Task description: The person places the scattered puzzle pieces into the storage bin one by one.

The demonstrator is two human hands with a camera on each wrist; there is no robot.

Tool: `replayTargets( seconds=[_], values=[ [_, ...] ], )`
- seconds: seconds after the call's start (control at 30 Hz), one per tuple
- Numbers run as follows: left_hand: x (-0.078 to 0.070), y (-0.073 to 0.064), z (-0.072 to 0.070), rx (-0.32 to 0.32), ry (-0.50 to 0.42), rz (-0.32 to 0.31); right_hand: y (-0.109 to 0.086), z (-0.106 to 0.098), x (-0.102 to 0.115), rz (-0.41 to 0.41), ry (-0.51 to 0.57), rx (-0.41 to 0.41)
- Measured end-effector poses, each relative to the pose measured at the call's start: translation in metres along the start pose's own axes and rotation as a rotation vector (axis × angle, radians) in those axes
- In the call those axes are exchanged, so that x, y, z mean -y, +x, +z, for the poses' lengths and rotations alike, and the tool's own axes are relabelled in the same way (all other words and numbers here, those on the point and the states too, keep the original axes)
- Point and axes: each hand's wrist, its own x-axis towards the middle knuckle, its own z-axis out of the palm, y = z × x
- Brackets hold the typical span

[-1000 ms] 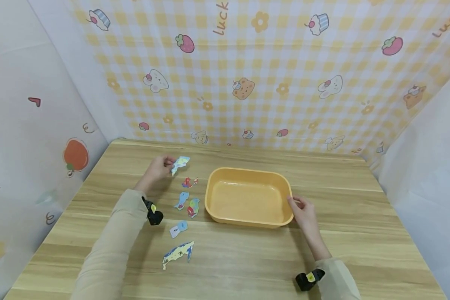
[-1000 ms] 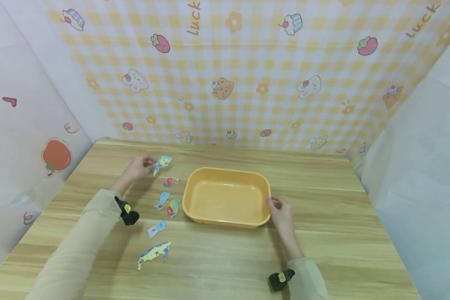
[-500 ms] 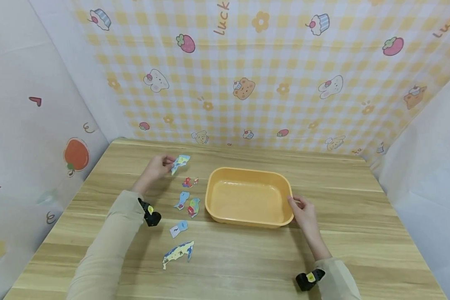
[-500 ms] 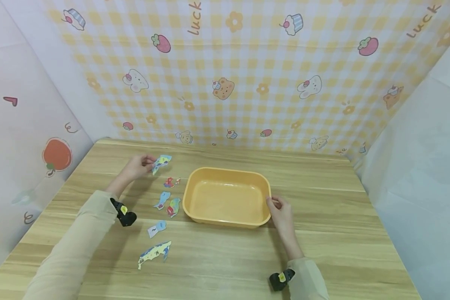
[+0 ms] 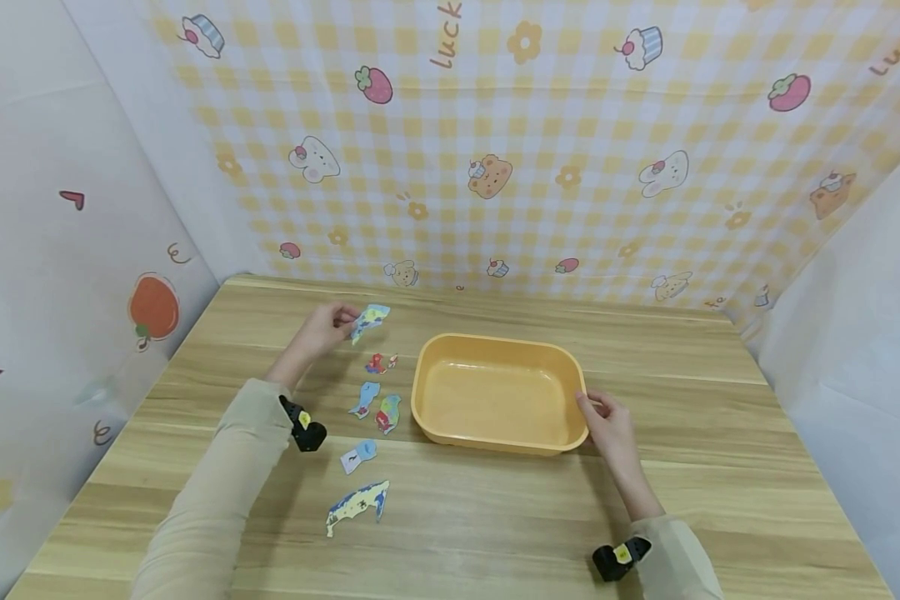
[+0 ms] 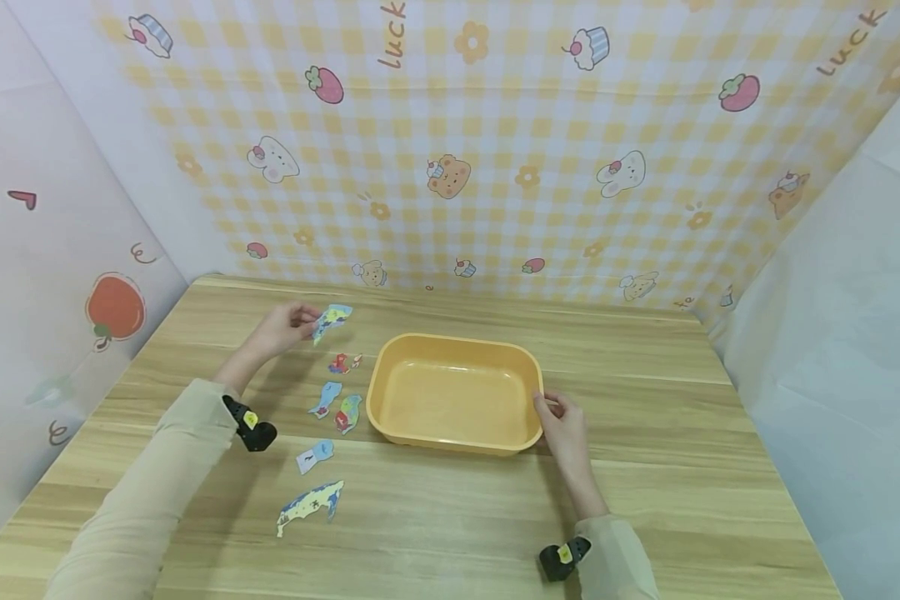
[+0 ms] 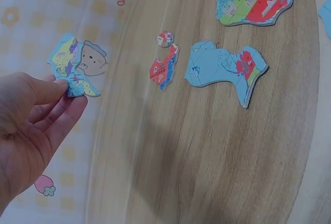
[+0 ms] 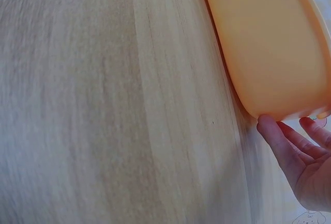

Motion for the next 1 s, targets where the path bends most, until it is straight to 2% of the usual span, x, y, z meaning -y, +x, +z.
replayTargets(
  seconds=[0.53,0.9,1.0],
  values=[
    [-0.015,0.007,0.009,0.008,-0.011,0.01,0.001,0.0,0.0,0.006,0.009,-0.003],
    [-0.025,0.012,0.016,0.002,-0.019,0.06,0.001,0.0,0.001,0.005,0.01,-0.002],
    [-0.03,0.012,0.018,0.004,-0.017,0.055,0.0,0.0,0.001,0.005,0.022,0.007]
  ],
)
